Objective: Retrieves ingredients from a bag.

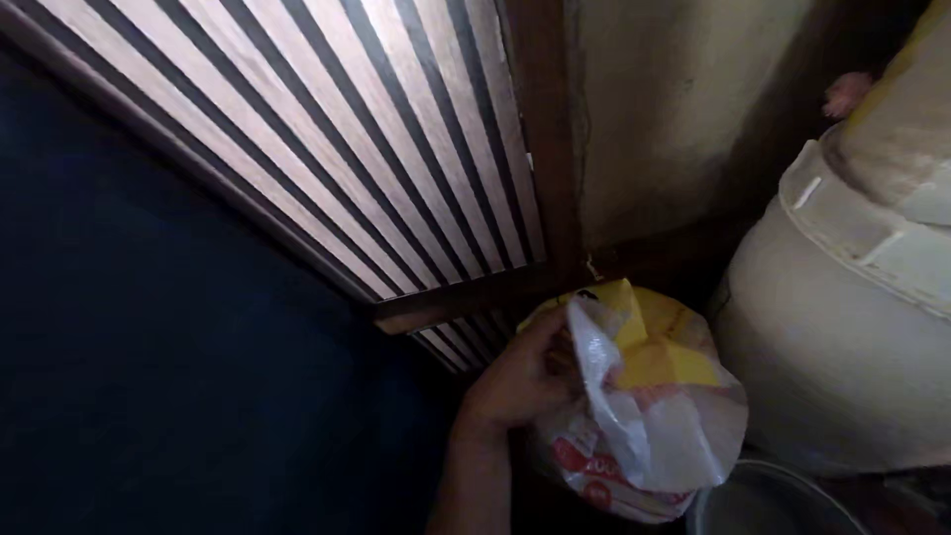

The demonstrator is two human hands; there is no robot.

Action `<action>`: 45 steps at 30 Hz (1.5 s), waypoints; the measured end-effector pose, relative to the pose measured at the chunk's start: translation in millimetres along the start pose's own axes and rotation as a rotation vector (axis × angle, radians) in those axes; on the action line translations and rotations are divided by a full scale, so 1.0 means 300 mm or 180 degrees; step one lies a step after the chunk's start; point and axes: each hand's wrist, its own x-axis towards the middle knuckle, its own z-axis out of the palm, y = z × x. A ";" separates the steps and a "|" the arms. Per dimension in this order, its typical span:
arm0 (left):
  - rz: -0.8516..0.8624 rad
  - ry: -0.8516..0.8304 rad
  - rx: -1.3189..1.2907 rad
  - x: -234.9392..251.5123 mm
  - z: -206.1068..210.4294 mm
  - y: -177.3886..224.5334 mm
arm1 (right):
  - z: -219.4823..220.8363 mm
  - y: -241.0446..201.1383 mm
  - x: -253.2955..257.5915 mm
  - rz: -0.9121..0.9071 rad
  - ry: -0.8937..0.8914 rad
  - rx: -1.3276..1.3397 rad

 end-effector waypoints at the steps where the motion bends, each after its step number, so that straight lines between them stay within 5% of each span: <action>1: -0.0066 0.0031 0.0189 0.021 0.040 0.019 | -0.072 -0.140 0.043 -0.0591 0.0550 0.0206; 5: -0.0556 0.0051 0.0874 0.088 0.189 0.116 | -0.242 -0.591 0.173 -0.2132 0.1370 0.0385; 8: -0.0108 -0.0119 0.0216 0.082 0.126 0.063 | -0.150 -0.707 0.272 -0.2144 0.1202 0.0038; 12: 0.0131 0.0003 -0.1361 0.028 -0.043 -0.044 | -0.004 -0.551 0.444 -0.1264 0.1532 -0.0520; 16: -0.0478 0.0785 -0.0278 0.006 -0.106 -0.083 | -0.010 -0.493 0.437 -0.0954 0.1287 -0.0112; 21: -0.0881 -0.0201 0.0870 0.025 -0.036 -0.074 | 0.050 -0.440 0.435 -0.0821 0.1416 0.0266; 27: -0.0736 -0.0275 0.1900 0.062 0.047 -0.144 | 0.077 -0.418 0.436 -0.0861 0.1520 0.0317; 36: 0.0007 -0.0149 0.2208 0.081 0.078 -0.177 | 0.097 -0.403 0.439 -0.0861 0.1504 0.0362; 40: -0.0144 -0.0228 0.1811 0.073 0.043 -0.138 | 0.092 -0.395 0.442 -0.0895 0.1476 0.0447; 45: -0.0763 -0.1201 0.1047 0.029 -0.019 -0.066 | 0.092 -0.396 0.443 -0.0927 0.1528 0.0532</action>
